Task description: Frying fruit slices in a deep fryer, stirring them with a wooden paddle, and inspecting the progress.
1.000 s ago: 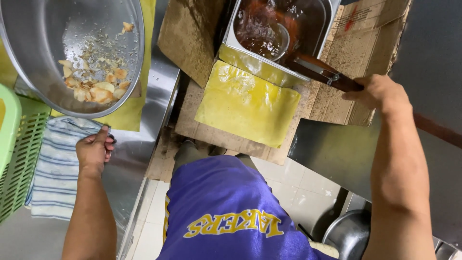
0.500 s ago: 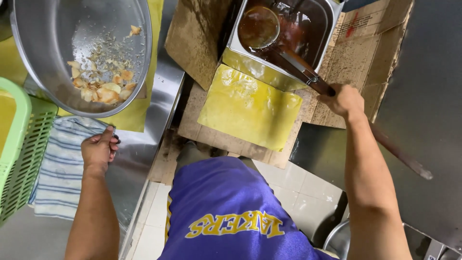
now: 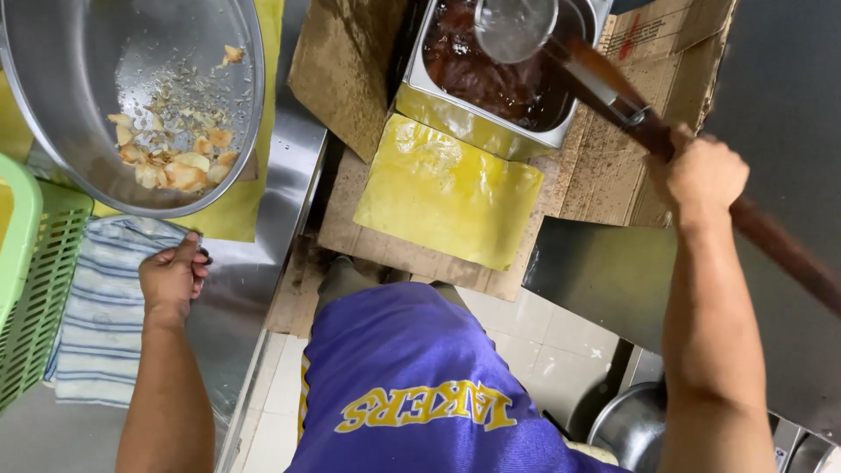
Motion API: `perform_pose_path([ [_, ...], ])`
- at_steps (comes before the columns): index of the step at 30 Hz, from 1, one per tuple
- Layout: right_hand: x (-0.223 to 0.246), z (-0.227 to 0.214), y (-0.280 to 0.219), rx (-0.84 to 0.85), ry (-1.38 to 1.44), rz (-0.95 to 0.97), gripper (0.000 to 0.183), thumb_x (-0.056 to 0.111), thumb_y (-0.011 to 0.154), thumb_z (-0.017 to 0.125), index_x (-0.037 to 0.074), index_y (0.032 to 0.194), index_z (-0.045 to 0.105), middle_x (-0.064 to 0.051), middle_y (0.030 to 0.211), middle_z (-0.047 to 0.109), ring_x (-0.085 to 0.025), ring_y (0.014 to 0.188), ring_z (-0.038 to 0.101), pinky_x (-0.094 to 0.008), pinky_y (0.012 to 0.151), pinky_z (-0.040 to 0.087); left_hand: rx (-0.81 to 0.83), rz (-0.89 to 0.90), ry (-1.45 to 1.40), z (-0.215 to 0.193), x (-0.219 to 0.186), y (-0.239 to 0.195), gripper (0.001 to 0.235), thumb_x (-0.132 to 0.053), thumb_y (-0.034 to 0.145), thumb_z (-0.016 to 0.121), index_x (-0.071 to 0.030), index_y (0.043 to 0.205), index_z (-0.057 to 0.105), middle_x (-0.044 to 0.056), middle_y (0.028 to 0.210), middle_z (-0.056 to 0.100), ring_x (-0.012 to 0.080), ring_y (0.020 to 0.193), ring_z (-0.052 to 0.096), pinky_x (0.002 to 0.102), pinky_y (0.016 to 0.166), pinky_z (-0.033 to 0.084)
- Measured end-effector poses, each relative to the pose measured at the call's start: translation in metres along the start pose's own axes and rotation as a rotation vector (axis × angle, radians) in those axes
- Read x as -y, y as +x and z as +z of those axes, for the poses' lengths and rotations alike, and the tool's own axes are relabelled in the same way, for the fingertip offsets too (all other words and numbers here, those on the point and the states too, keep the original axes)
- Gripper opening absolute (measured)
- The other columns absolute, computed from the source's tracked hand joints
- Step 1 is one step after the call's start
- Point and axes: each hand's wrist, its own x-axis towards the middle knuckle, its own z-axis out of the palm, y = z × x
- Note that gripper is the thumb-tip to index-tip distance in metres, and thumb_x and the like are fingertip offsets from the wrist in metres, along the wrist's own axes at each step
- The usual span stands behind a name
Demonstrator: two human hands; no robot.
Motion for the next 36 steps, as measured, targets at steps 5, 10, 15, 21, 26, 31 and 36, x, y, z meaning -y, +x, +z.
perform_pose_path([
  [5, 0.002, -0.023, 0.031, -0.064, -0.294, -0.024, 0.049, 0.030, 0.106, 0.053, 0.023, 0.154, 0.054, -0.005, 0.097, 0.078, -0.024, 0.080, 0.076, -0.036, 0.065, 0.054, 0.022, 0.028, -0.014, -0.001, 0.002, -0.001, 0.044, -0.043, 0.105, 0.074, -0.011, 0.076, 0.066, 0.004, 0.059, 0.058, 0.0122, 0.039, 0.036, 0.025, 0.037, 0.027],
  [10, 0.026, -0.061, 0.032, 0.038, -0.394, -0.085, 0.025, 0.028, 0.116, 0.046, 0.016, 0.119, 0.067, -0.002, 0.085, 0.078, -0.019, 0.074, 0.073, -0.031, 0.070, 0.053, 0.020, 0.033, -0.010, -0.001, 0.002, -0.001, 0.044, -0.043, 0.106, 0.074, -0.011, 0.077, 0.067, 0.004, 0.060, 0.059, 0.0119, 0.039, 0.037, 0.025, 0.037, 0.028],
  [15, 0.019, -0.072, 0.041, -0.083, -0.738, -0.228, 0.058, 0.031, 0.113, 0.047, 0.036, 0.056, 0.057, 0.021, 0.049, 0.047, 0.004, 0.043, 0.039, -0.014, 0.044, 0.030, -0.009, 0.003, 0.024, 0.001, -0.004, -0.005, 0.046, -0.045, 0.105, 0.074, -0.012, 0.074, 0.066, 0.004, 0.060, 0.059, 0.0123, 0.041, 0.038, 0.024, 0.037, 0.028],
  [21, 0.025, -0.129, 0.044, 0.328, -0.240, -0.126, 0.044, 0.046, 0.086, 0.067, 0.009, 0.104, 0.084, -0.014, 0.090, 0.087, -0.035, 0.077, 0.084, -0.044, 0.067, 0.064, 0.011, 0.025, 0.022, -0.002, -0.002, -0.005, 0.045, -0.045, 0.106, 0.074, -0.011, 0.076, 0.068, 0.004, 0.059, 0.059, 0.0124, 0.041, 0.038, 0.025, 0.038, 0.029],
  [26, 0.029, -0.099, 0.047, 0.460, 0.044, -0.112, 0.047, 0.047, 0.090, 0.076, 0.018, 0.127, 0.076, -0.011, 0.095, 0.081, -0.026, 0.080, 0.076, -0.041, 0.077, 0.065, 0.006, 0.013, 0.026, -0.001, -0.005, -0.006, 0.047, -0.046, 0.105, 0.074, -0.011, 0.075, 0.065, 0.004, 0.060, 0.058, 0.0124, 0.041, 0.039, 0.025, 0.037, 0.027],
  [31, 0.038, -0.066, 0.041, 0.543, 0.383, -0.103, 0.044, 0.032, 0.092, 0.079, 0.020, 0.133, 0.071, -0.010, 0.108, 0.077, -0.025, 0.084, 0.069, -0.038, 0.076, 0.060, 0.019, 0.030, 0.014, -0.001, -0.002, -0.003, 0.045, -0.044, 0.105, 0.074, -0.011, 0.075, 0.066, 0.003, 0.061, 0.059, 0.0111, 0.042, 0.039, 0.025, 0.037, 0.028],
  [36, 0.027, -0.044, 0.027, 0.473, 0.570, -0.170, 0.039, 0.029, 0.090, 0.080, 0.021, 0.128, 0.078, -0.015, 0.090, 0.074, -0.028, 0.075, 0.060, -0.040, 0.063, 0.042, 0.016, 0.044, 0.003, -0.001, 0.005, 0.004, 0.045, -0.045, 0.105, 0.074, -0.011, 0.076, 0.066, 0.004, 0.060, 0.059, 0.0119, 0.040, 0.037, 0.025, 0.036, 0.027],
])
